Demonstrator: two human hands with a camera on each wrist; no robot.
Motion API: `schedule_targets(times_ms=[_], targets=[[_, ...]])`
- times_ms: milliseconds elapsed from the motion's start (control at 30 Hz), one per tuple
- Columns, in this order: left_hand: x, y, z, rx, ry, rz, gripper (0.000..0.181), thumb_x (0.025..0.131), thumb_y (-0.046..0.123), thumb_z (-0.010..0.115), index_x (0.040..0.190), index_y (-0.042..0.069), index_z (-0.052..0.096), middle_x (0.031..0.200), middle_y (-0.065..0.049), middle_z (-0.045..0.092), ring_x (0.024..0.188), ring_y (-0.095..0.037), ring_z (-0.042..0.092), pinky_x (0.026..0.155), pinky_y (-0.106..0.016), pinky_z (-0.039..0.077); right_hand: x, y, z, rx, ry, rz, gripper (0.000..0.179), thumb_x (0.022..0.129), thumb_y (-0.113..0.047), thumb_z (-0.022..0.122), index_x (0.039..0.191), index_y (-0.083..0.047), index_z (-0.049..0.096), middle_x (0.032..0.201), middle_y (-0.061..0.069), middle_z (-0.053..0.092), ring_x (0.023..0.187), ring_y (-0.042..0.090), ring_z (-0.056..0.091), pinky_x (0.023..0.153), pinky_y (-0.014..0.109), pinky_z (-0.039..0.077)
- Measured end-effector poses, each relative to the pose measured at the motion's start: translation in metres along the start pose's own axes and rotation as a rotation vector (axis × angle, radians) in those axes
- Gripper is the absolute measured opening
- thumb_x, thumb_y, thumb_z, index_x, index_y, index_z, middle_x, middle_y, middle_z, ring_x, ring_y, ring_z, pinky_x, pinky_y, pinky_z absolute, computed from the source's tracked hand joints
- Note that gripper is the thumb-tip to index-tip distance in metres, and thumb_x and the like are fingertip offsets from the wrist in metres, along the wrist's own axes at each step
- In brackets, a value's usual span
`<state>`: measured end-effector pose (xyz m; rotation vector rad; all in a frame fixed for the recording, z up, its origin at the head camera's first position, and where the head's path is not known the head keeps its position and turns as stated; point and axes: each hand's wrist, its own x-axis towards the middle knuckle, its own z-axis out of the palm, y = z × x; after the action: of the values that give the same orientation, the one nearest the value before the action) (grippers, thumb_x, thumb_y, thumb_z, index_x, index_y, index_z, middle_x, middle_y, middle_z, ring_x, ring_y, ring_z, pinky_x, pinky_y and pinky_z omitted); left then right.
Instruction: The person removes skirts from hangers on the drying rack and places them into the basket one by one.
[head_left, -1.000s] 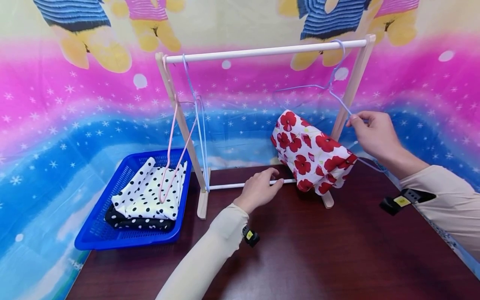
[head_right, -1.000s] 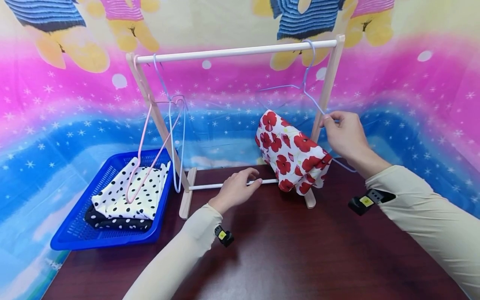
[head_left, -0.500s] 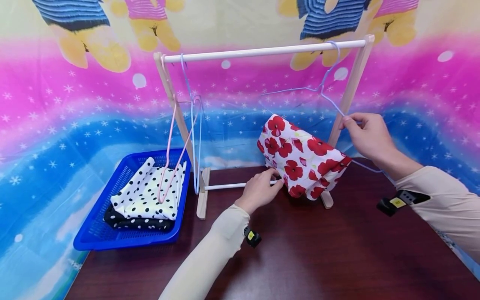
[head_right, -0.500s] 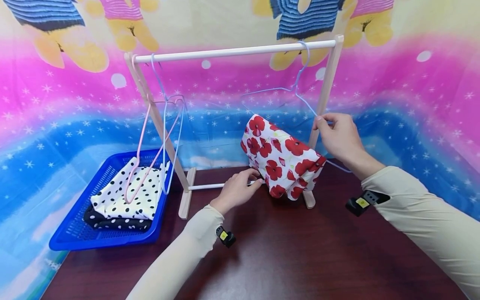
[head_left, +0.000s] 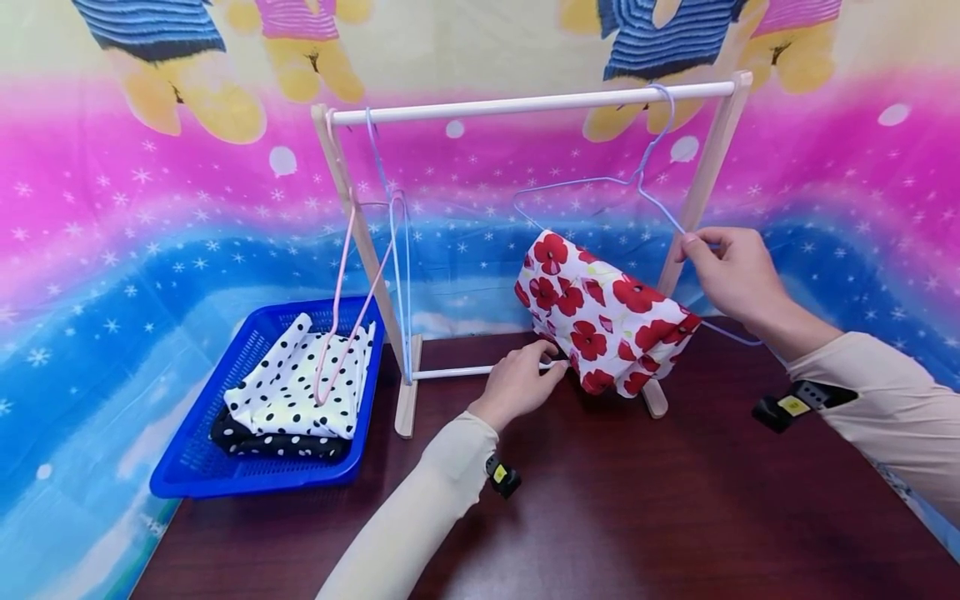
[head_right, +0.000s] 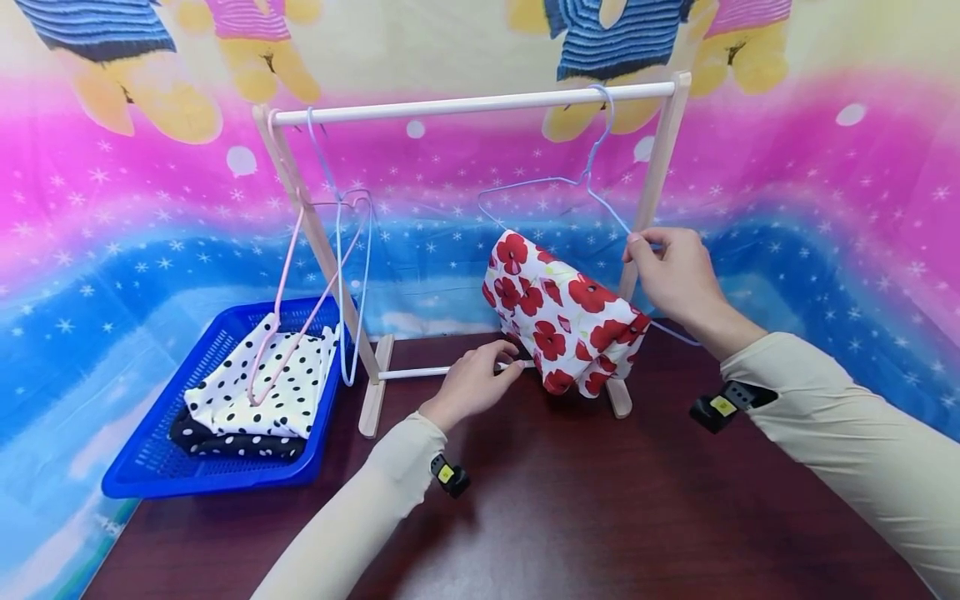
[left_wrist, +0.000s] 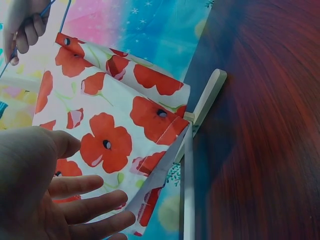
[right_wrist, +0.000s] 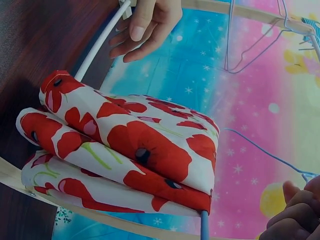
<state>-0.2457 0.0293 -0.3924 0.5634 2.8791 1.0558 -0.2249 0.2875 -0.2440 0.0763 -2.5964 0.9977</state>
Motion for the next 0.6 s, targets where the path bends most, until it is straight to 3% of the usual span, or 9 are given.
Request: schedule_targets(times_ms=[600], targets=[[-0.005, -0.011, 0.003, -0.020, 0.039, -0.024, 0.038, 0.100, 0.038, 0.058, 0.131, 0.018, 0.063, 0.124, -0.002, 0.072, 0.106, -0.020, 0.069, 0.093, -0.040, 0.057, 0.001, -0.006, 0.004, 0.002, -0.031, -0.033, 0.048, 0.108, -0.042, 0.040, 0.108, -0.003, 0.067, 0.048, -0.005, 0.029, 0.040, 0.016, 0.028, 0.036, 0.034, 0.026]])
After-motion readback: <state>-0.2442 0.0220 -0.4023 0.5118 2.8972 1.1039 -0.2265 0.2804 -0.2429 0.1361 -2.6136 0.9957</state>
